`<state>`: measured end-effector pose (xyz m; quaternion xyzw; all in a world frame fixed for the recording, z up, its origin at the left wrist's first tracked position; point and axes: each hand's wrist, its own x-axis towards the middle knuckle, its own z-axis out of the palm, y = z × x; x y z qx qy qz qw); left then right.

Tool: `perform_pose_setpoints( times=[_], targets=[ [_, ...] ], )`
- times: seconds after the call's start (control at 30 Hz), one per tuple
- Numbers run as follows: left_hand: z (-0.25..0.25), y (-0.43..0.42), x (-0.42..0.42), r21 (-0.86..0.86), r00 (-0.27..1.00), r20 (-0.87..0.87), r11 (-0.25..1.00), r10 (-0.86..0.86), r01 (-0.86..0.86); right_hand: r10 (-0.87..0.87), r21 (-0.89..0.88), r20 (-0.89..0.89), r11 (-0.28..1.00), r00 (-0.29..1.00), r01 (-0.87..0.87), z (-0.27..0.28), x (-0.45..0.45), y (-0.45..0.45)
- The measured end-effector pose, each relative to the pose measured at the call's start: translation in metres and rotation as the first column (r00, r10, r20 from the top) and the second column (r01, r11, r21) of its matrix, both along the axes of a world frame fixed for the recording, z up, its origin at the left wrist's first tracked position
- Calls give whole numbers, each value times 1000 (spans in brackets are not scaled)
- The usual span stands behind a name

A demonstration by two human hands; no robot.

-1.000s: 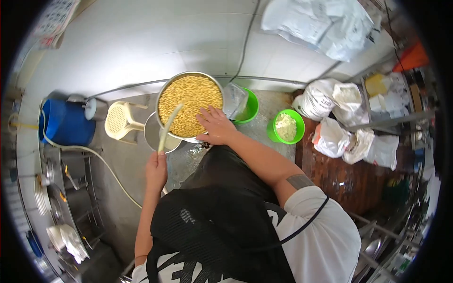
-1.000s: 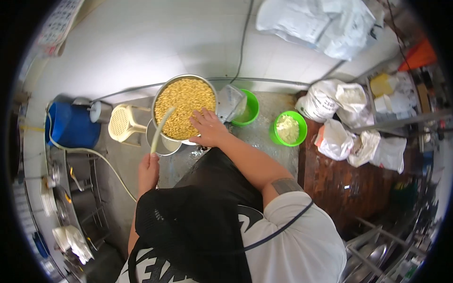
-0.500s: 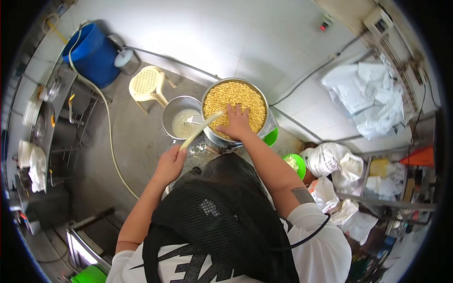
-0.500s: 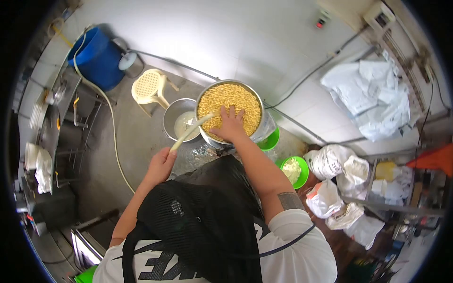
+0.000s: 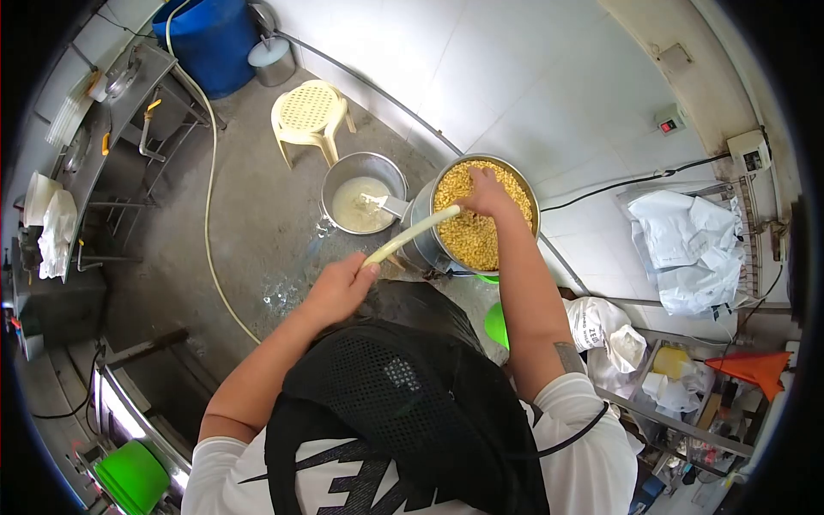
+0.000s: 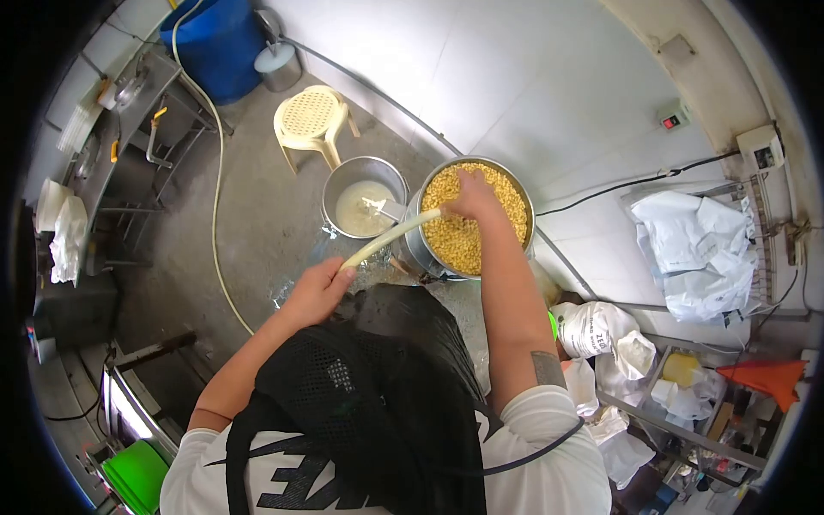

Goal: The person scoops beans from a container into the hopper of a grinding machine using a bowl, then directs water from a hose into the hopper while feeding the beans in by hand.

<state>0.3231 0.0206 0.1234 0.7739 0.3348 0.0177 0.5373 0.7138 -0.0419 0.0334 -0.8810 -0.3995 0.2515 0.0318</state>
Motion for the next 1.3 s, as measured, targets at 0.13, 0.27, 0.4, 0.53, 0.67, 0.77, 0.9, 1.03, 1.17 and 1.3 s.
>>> perform_pose_setpoints(
  times=[0.13, 0.27, 0.4, 0.53, 0.67, 0.77, 0.9, 1.03, 1.17, 1.3],
  targets=[
    [-3, 10, 5, -12, 999, 35, 1000, -13, 13, 30, -45, 81, 999, 996, -26, -1, -49, -1],
    [-5, 4, 22, -4, 997, 34, 997, -74, 74, 16, 8, 112, 1000, 994, -17, -22, -57, -36],
    [-2, -6, 40, 20, 987, 32, 987, -158, 158, 143, 124, 84, 980, 986, -153, -32, -31, -72],
    [7, -26, 54, -21, 995, -11, 995, -99, 99, 123, 270, -84, 958, 989, -96, -24, 21, -97],
    [1, -44, 62, -69, 994, -100, 996, 51, -59, 24, 299, 149, 952, 989, -68, -21, 56, -100],
    [4, -59, 69, 15, 992, -25, 993, 121, -120, 55, 215, 66, 974, 996, -68, -16, 69, -78],
    [9, -82, 73, 39, 973, -95, 977, 212, -209, 97, 153, 30, 983, 995, -100, 0, 48, -50],
    [9, -103, 78, 30, 953, -105, 959, 283, -281, 186, 142, -44, 974, 982, -178, -2, 42, -39],
    [13, -121, 90, 62, 940, -86, 943, 330, -326, 446, 77, -11, 893, 895, -443, 7, 21, -64],
    [7, -124, 89, 117, 949, -115, 953, 293, -280, 550, 30, 32, 834, 835, -550, -3, -1, -112]
  ],
)
